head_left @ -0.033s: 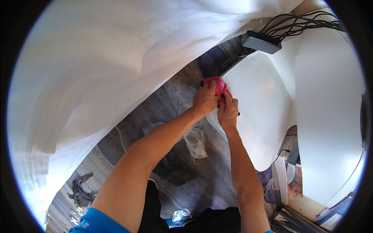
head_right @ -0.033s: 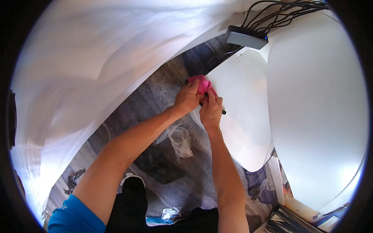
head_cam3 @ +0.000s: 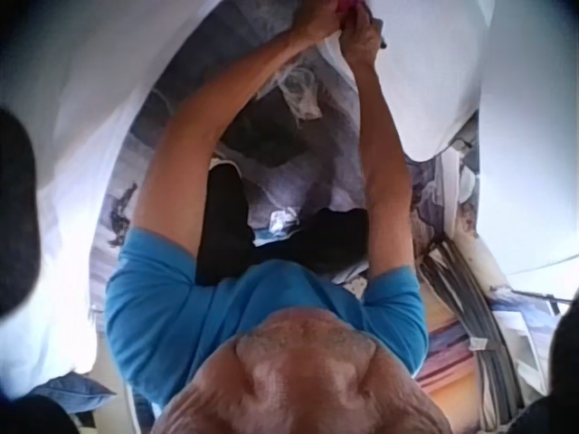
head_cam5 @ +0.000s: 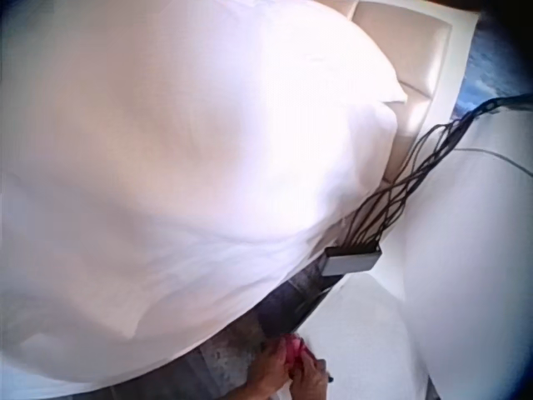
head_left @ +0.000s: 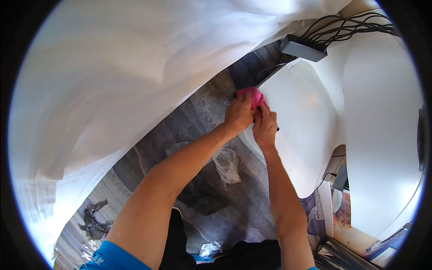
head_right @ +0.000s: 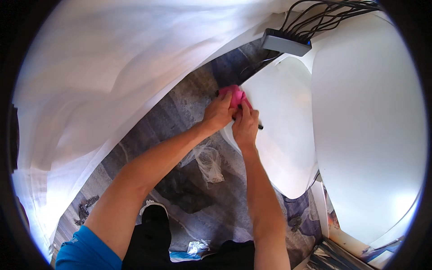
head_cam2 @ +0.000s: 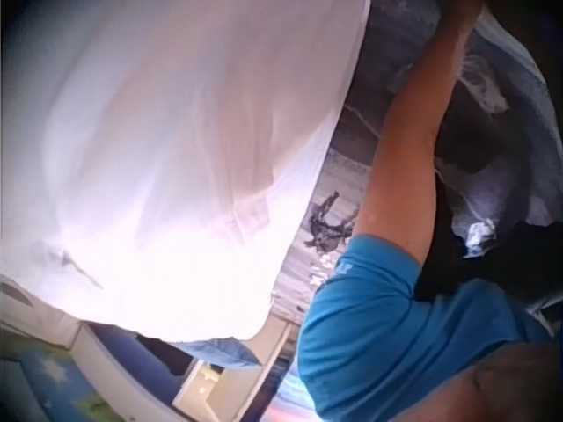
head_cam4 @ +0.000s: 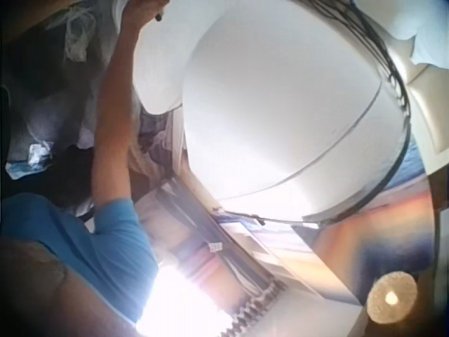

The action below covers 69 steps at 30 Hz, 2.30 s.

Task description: The person uses a pink lint remover to clean a white bedside table and then several pillows on a bed. The person sits on the floor and systematically removes lint from the surfaces of the pillows.

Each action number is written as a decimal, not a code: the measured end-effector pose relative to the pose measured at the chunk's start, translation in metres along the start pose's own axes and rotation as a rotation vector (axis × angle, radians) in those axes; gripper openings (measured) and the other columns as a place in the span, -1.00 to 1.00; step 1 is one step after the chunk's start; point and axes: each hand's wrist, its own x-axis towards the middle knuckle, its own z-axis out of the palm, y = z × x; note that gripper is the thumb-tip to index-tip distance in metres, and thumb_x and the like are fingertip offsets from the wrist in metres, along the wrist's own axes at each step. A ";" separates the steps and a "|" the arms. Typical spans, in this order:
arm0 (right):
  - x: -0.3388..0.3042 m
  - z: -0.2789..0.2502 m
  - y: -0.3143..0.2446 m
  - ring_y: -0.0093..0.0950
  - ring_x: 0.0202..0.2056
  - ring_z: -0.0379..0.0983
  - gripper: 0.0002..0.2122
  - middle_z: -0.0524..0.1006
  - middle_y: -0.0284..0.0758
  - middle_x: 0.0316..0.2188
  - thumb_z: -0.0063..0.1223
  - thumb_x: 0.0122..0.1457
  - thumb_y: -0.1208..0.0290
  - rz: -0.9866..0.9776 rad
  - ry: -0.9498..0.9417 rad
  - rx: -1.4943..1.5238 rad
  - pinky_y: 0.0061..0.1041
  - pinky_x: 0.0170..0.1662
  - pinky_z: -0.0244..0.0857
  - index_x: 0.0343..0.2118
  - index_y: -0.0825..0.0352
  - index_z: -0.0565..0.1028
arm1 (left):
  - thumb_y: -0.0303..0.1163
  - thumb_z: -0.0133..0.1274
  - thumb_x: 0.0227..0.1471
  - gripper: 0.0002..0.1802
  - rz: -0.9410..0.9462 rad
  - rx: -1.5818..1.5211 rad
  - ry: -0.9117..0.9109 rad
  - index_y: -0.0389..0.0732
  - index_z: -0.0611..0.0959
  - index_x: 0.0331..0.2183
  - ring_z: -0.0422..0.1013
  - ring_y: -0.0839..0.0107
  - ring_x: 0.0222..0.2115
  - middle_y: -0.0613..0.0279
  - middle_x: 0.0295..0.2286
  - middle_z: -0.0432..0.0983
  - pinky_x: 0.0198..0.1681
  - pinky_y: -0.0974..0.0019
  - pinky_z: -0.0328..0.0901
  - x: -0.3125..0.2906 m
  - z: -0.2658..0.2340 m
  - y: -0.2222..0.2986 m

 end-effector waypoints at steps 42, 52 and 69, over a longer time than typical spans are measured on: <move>-0.035 -0.030 0.021 0.02 -0.11 0.46 -0.55 0.45 0.07 -0.15 0.03 0.09 0.54 0.270 -0.038 0.039 -0.14 -0.01 0.38 0.11 0.23 0.45 | -0.22 0.02 0.10 -0.40 0.521 0.649 -0.184 -0.46 0.48 0.06 0.05 -0.20 0.25 -0.34 0.16 0.22 0.34 -0.12 -0.12 -0.021 0.010 0.029; -0.126 -0.059 0.053 -0.03 -0.16 0.46 -0.56 0.44 -0.03 -0.18 0.07 0.06 0.56 0.214 -0.018 0.100 -0.13 -0.07 0.40 0.07 0.17 0.48 | -0.11 0.10 0.11 -0.37 0.701 0.630 -0.282 -0.49 0.51 0.00 0.13 -0.27 0.18 -0.38 0.08 0.27 0.27 -0.19 0.01 -0.097 0.023 0.059; -0.183 -0.122 0.143 -0.03 -0.16 0.45 -0.60 0.53 -0.04 -0.17 -0.01 0.05 0.61 0.223 0.103 0.121 -0.10 -0.10 0.41 0.00 0.21 0.47 | -0.21 0.20 0.01 -0.31 0.844 0.578 -0.503 -0.54 0.45 0.04 0.09 -0.43 0.16 -0.56 0.10 0.15 0.22 -0.29 0.06 -0.129 0.100 0.121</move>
